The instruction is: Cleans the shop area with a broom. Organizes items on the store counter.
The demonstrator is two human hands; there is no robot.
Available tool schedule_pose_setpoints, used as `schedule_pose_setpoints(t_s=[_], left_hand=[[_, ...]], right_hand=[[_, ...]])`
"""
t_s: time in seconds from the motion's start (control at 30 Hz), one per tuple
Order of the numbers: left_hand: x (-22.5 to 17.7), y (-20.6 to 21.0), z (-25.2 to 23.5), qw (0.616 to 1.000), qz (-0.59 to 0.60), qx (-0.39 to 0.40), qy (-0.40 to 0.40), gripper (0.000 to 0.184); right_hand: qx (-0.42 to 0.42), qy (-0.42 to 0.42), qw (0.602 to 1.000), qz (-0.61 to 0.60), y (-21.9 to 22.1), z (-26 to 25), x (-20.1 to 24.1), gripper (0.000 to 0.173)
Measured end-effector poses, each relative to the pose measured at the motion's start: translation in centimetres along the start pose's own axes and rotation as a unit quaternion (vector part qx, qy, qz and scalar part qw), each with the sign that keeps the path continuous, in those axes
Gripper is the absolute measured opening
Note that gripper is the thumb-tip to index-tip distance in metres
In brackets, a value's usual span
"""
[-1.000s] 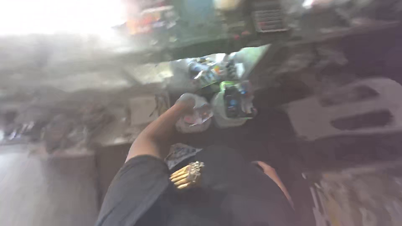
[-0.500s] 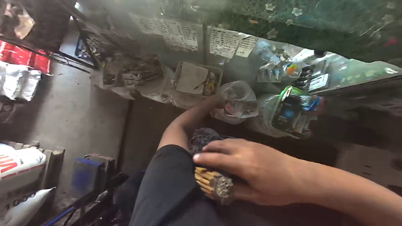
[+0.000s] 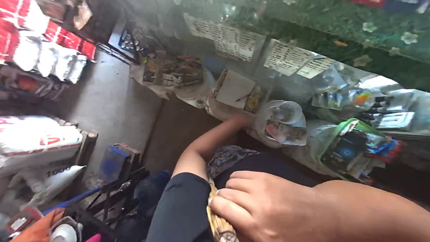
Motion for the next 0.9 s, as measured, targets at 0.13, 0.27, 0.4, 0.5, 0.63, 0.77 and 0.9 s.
schedule_pose_setpoints(t_s=[0.13, 0.27, 0.4, 0.5, 0.63, 0.77, 0.9], left_hand=[[-1.4, -1.7, 2.7, 0.994, 0.079, -0.08, 0.003, 0.037], [-0.1, -1.5, 6.3, 0.942, 0.2, -0.268, 0.025, 0.033], [8.6, 3.7, 6.3, 0.94, 0.269, -0.188, -0.095, 0.039], [15.6, 7.2, 5.5, 0.929, 0.287, -0.179, -0.148, 0.041], [20.3, 8.5, 8.2, 0.92, 0.345, -0.122, -0.138, 0.043], [27.8, 7.4, 12.9, 0.913, 0.346, -0.123, -0.176, 0.044], [35.4, 6.0, 18.0, 0.892, 0.334, -0.174, -0.25, 0.043]], right_hand=[[0.115, -0.06, 0.988, -0.082, -0.4, 2.0, -1.1, 0.035], [0.127, 0.0, 0.923, -0.362, -1.0, 4.4, -11.7, 0.03], [-0.055, 0.41, 0.782, -0.467, 4.9, 7.3, -29.8, 0.048], [-0.098, 0.624, 0.625, -0.459, 11.5, 9.4, -37.7, 0.06], [-0.114, 0.662, 0.459, -0.581, 18.9, 7.6, -41.7, 0.066], [-0.222, 0.617, 0.38, -0.653, 23.4, 1.5, -45.9, 0.063], [-0.386, 0.559, 0.321, -0.66, 24.2, -3.4, -49.7, 0.06]])
Point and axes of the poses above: each hand's wrist, its own z-axis away from the middle knuckle, its own y-axis out of the palm, x = y × z, the point moved 6 cm from there along -z, towards the middle knuckle, and after that the axes turned 6 degrees about y, right-handed, at the moved point
